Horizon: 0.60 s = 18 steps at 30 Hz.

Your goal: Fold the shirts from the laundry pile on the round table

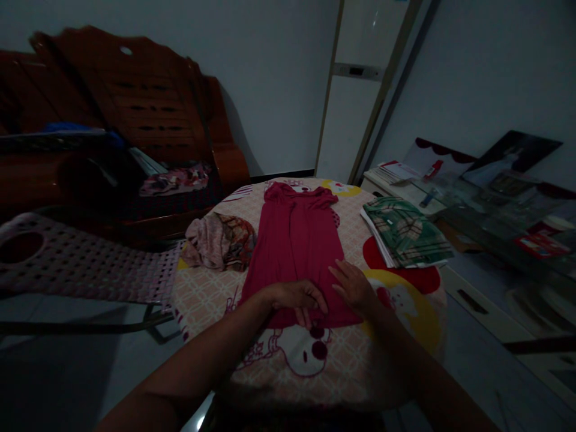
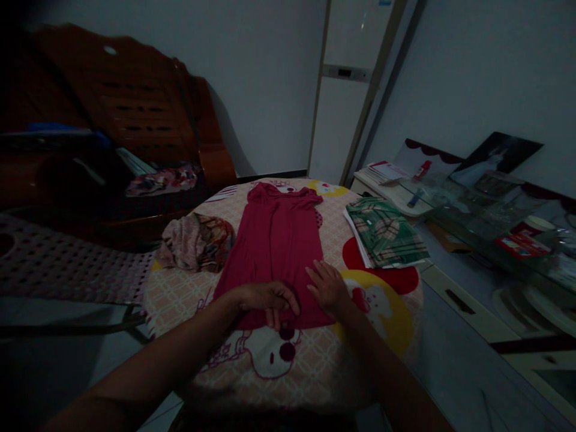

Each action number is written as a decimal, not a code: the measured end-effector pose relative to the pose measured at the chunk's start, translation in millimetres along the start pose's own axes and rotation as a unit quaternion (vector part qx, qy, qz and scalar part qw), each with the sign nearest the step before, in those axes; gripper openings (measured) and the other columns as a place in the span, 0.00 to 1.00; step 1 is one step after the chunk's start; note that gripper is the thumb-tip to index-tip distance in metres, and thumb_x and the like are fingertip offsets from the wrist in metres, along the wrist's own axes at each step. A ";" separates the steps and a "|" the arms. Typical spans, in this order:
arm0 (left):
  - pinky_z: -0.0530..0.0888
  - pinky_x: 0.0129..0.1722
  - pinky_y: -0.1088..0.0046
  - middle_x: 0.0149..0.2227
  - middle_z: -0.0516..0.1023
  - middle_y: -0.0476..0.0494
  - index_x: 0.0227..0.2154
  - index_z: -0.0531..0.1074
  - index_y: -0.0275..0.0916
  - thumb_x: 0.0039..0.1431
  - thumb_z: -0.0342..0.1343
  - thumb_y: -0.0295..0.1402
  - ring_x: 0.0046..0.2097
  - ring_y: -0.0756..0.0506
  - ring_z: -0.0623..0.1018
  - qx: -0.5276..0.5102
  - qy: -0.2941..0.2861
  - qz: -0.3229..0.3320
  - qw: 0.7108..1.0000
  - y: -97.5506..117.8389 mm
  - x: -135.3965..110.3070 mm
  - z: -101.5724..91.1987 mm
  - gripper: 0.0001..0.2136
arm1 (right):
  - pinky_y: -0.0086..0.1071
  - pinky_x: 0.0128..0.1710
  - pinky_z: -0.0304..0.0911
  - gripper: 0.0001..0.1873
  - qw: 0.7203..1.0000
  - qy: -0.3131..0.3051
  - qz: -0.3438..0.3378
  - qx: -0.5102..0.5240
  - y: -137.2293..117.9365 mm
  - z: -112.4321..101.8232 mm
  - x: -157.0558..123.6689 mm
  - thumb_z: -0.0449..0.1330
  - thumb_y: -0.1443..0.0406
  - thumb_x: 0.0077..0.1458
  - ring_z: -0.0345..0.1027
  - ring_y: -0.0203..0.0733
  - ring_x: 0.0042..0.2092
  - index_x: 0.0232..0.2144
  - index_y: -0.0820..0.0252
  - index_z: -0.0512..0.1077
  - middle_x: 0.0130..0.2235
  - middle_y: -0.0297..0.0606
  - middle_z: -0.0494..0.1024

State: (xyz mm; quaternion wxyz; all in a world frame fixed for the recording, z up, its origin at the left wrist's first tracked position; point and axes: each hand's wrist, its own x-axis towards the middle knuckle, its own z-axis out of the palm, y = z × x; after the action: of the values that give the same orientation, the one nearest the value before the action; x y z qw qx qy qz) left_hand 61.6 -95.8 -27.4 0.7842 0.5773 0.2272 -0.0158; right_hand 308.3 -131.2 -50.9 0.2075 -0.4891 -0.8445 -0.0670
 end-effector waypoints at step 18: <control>0.73 0.37 0.74 0.35 0.81 0.43 0.36 0.77 0.36 0.58 0.61 0.33 0.37 0.46 0.80 0.390 0.204 0.034 0.897 43.0 -74.7 18.7 0.06 | 0.48 0.58 0.64 0.23 0.964 -0.156 -0.121 0.177 -41.8 -37.7 -0.5 0.61 0.56 0.62 0.67 0.52 0.60 0.56 0.59 0.74 0.59 0.50 0.74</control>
State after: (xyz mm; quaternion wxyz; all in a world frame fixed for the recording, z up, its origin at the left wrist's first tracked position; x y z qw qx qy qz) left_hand 13.3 -116.3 43.5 0.4325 0.8349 0.3379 0.0412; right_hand 283.6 -164.9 -13.1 0.1467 -0.3435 -0.9176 0.1363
